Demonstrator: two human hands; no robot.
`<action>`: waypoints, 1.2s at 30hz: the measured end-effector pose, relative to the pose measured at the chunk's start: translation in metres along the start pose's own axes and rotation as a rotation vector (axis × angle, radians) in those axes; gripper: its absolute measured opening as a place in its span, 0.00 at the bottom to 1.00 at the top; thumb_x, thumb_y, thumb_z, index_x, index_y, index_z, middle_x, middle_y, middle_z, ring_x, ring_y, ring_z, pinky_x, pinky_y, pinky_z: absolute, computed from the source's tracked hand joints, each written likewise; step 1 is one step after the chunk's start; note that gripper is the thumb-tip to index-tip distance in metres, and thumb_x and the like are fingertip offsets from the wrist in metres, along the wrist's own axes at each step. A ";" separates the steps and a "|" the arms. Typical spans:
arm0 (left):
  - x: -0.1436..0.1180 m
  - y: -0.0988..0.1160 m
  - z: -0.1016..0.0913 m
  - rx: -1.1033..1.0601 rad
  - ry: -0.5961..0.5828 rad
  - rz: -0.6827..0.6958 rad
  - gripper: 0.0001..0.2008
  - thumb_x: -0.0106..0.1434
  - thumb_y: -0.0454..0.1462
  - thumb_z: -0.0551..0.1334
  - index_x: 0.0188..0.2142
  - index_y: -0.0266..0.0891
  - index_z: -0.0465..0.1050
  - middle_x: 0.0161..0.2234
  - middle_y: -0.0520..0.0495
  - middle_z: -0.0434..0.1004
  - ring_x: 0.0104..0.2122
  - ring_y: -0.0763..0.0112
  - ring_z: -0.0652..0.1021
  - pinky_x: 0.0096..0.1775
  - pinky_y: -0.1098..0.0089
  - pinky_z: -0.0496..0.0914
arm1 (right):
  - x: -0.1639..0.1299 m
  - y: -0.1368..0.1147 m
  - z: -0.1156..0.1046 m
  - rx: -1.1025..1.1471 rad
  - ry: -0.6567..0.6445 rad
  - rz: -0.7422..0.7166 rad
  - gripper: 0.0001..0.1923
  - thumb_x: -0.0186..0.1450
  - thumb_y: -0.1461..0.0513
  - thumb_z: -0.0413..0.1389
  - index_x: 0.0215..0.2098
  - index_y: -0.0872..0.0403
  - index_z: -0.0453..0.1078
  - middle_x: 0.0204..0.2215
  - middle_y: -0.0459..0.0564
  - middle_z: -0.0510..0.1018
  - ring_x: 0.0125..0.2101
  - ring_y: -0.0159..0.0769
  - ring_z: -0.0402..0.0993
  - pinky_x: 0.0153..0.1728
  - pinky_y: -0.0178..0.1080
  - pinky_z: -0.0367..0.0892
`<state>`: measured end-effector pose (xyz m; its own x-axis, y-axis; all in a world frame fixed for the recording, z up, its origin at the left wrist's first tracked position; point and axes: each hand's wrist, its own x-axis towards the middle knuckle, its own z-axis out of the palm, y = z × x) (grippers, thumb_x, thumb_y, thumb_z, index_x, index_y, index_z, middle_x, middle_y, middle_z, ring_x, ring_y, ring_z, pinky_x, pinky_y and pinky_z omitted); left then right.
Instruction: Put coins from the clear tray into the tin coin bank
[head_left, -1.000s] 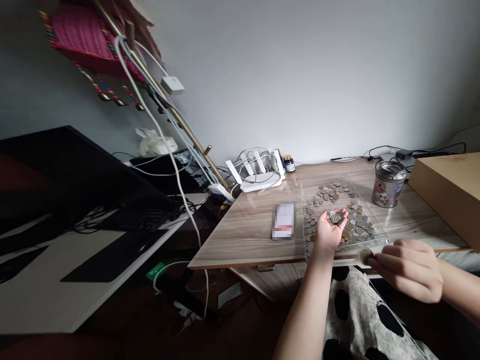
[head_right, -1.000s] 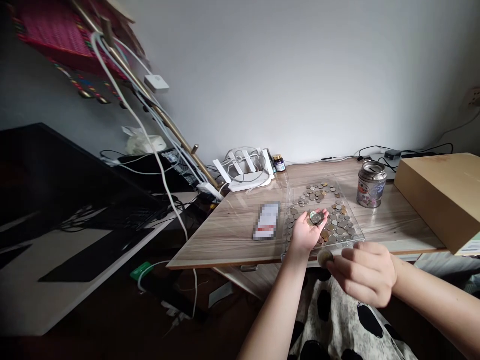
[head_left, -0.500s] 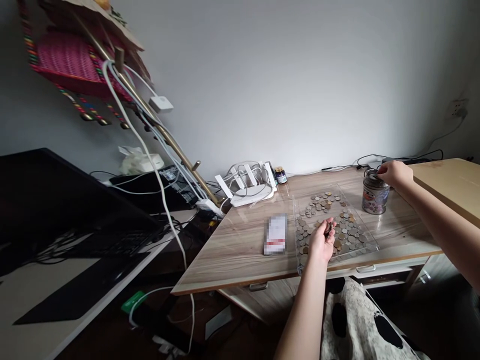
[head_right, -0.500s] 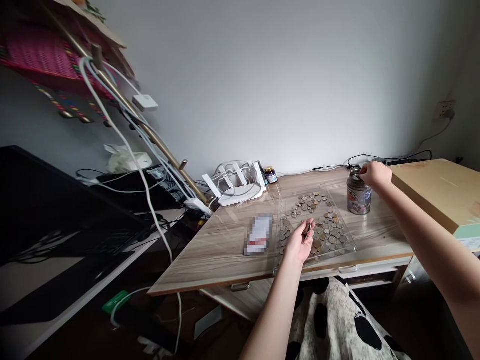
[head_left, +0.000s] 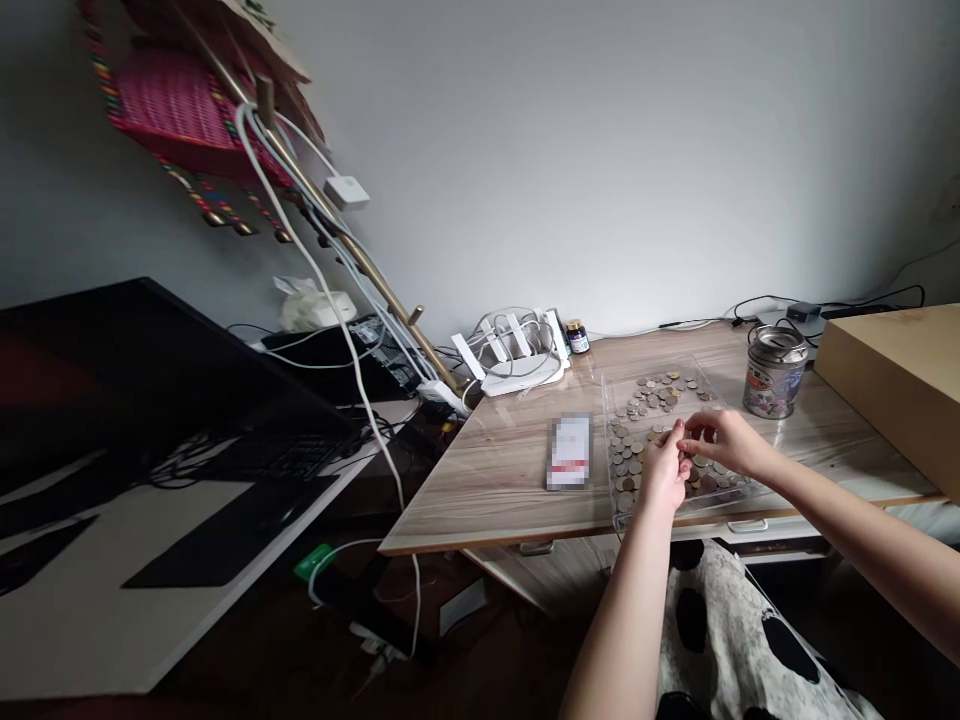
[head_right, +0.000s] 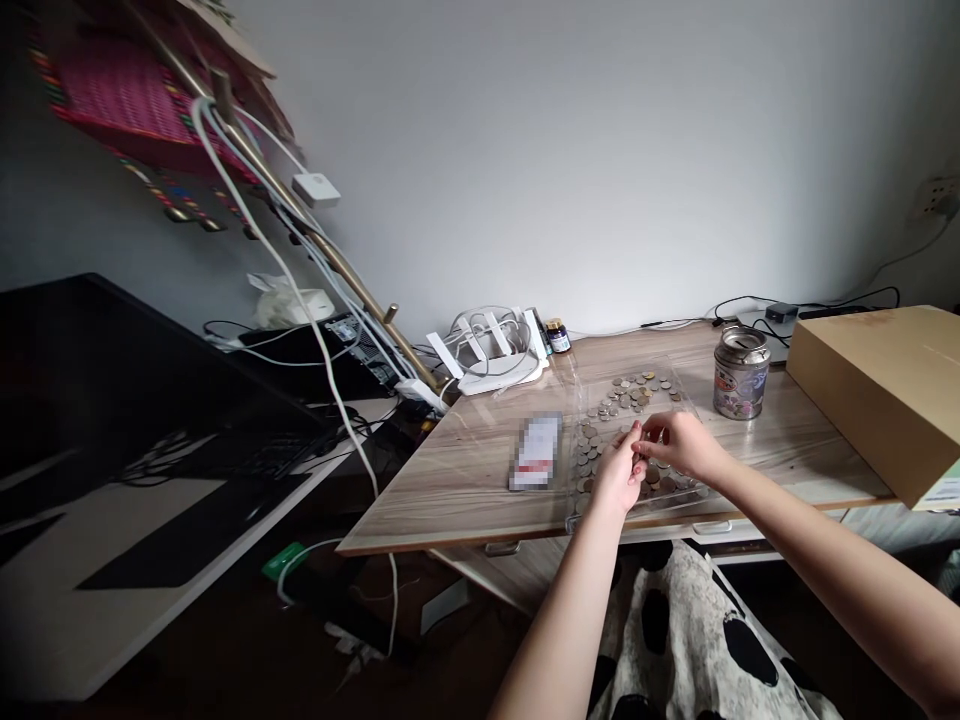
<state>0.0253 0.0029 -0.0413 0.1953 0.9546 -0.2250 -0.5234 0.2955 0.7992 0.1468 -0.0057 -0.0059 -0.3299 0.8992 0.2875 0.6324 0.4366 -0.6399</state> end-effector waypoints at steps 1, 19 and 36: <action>0.000 0.000 0.000 0.016 -0.006 -0.006 0.19 0.45 0.48 0.65 0.21 0.36 0.62 0.13 0.57 0.58 0.09 0.88 0.55 0.12 0.79 0.40 | 0.001 0.001 0.004 -0.005 0.022 0.021 0.14 0.56 0.54 0.53 0.30 0.56 0.73 0.23 0.48 0.75 0.22 0.29 0.66 0.23 0.32 0.59; 0.001 0.003 -0.005 0.000 -0.105 -0.213 0.12 0.53 0.37 0.52 0.31 0.29 0.70 0.18 0.48 0.66 0.12 0.83 0.59 0.13 0.79 0.42 | 0.048 0.066 -0.139 -0.630 0.439 0.593 0.12 0.50 0.59 0.54 0.30 0.53 0.75 0.29 0.53 0.76 0.30 0.39 0.70 0.26 0.36 0.61; -0.001 -0.002 -0.007 0.112 -0.145 -0.056 0.13 0.46 0.41 0.64 0.26 0.32 0.68 0.20 0.50 0.67 0.12 0.87 0.59 0.13 0.79 0.40 | 0.044 0.052 -0.133 -0.716 0.417 0.500 0.16 0.53 0.57 0.53 0.38 0.51 0.73 0.33 0.52 0.76 0.32 0.39 0.70 0.26 0.36 0.61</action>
<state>0.0207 0.0019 -0.0463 0.3433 0.9187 -0.1952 -0.4143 0.3346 0.8464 0.2586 0.0601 0.0681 0.2812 0.8637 0.4183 0.9550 -0.2089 -0.2105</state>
